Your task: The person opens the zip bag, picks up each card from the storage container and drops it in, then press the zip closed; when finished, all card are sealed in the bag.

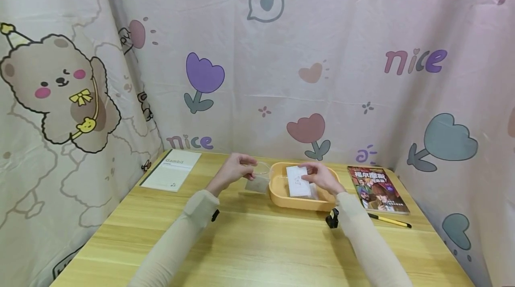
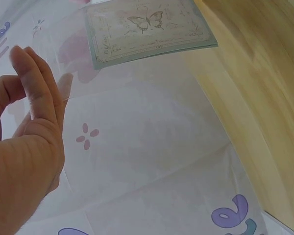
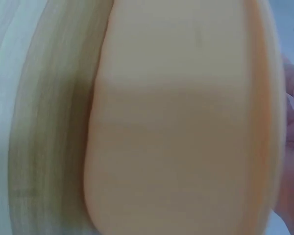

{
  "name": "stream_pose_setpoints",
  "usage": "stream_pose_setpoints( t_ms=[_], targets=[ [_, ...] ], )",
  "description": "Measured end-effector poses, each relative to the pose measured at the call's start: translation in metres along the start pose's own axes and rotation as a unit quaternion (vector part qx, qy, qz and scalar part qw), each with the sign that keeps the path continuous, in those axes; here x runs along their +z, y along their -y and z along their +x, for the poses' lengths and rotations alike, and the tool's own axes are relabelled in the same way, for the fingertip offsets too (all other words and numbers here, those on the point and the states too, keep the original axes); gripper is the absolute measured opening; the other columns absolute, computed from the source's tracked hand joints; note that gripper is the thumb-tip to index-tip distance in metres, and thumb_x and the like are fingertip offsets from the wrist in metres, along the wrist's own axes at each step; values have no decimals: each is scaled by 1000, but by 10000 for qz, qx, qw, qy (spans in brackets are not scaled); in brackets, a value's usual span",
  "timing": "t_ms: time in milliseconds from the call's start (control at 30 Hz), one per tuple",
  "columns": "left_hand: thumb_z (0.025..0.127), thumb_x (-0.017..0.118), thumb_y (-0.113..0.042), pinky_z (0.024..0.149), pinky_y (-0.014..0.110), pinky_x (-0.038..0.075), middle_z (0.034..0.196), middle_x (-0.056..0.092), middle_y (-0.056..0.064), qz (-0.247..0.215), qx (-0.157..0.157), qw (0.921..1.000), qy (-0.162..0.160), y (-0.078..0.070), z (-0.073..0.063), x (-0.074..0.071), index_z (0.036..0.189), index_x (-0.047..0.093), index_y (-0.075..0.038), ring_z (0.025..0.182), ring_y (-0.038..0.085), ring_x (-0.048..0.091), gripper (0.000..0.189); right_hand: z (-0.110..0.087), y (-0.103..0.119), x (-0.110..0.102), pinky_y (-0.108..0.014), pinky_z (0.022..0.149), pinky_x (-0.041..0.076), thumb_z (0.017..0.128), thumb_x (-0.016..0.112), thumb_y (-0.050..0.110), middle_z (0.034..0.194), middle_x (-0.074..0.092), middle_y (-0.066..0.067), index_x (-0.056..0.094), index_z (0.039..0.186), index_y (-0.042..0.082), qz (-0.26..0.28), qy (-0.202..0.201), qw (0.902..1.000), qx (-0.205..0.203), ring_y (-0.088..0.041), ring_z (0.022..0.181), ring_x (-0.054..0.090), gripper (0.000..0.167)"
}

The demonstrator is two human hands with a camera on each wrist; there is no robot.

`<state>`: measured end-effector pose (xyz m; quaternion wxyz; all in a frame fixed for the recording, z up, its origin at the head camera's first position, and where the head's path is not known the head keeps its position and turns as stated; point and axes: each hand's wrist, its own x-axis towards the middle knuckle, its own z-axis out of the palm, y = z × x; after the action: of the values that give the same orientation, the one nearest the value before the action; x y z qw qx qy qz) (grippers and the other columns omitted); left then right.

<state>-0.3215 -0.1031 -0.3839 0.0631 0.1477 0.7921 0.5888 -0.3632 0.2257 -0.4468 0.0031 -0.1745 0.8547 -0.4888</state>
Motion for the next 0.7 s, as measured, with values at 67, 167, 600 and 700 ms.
stream_pose_setpoints(
  t_ms=[67, 167, 600, 700],
  targets=[
    [92, 58, 4, 68, 31, 63, 119, 65, 28, -6, 11, 10000, 30, 1, 1, -1, 121, 61, 11, 65, 13, 68, 30, 1, 4, 0, -27, 66, 57, 85, 70, -3, 91, 58, -14, 60, 130, 0, 115, -62, 9998, -117, -16, 79, 56, 46],
    [92, 59, 3, 71, 33, 63, 120, 65, 27, -30, -4, 10000, 47, 1, 2, -2, 122, 61, 11, 66, 13, 68, 31, 2, 13, 0, -34, 65, 60, 86, 70, -1, 92, 55, -11, 58, 132, 2, 246, -90, 9994, -245, -14, 78, 57, 47],
    [91, 60, 4, 70, 34, 63, 116, 67, 24, 8, 26, 10000, -12, -1, 1, -1, 117, 64, 9, 65, 14, 68, 27, 2, 48, 5, -41, 65, 63, 90, 67, 0, 92, 48, -8, 54, 127, 6, 868, -444, 9941, -478, -11, 70, 58, 40],
    [91, 60, 4, 69, 34, 63, 114, 68, 23, 19, 12, 10000, -27, -3, 0, -1, 117, 65, 9, 65, 14, 68, 27, 4, 54, 5, -35, 62, 62, 91, 66, -1, 96, 45, -12, 51, 130, 4, 1044, -598, 9910, -581, -12, 68, 58, 42]
  ],
)
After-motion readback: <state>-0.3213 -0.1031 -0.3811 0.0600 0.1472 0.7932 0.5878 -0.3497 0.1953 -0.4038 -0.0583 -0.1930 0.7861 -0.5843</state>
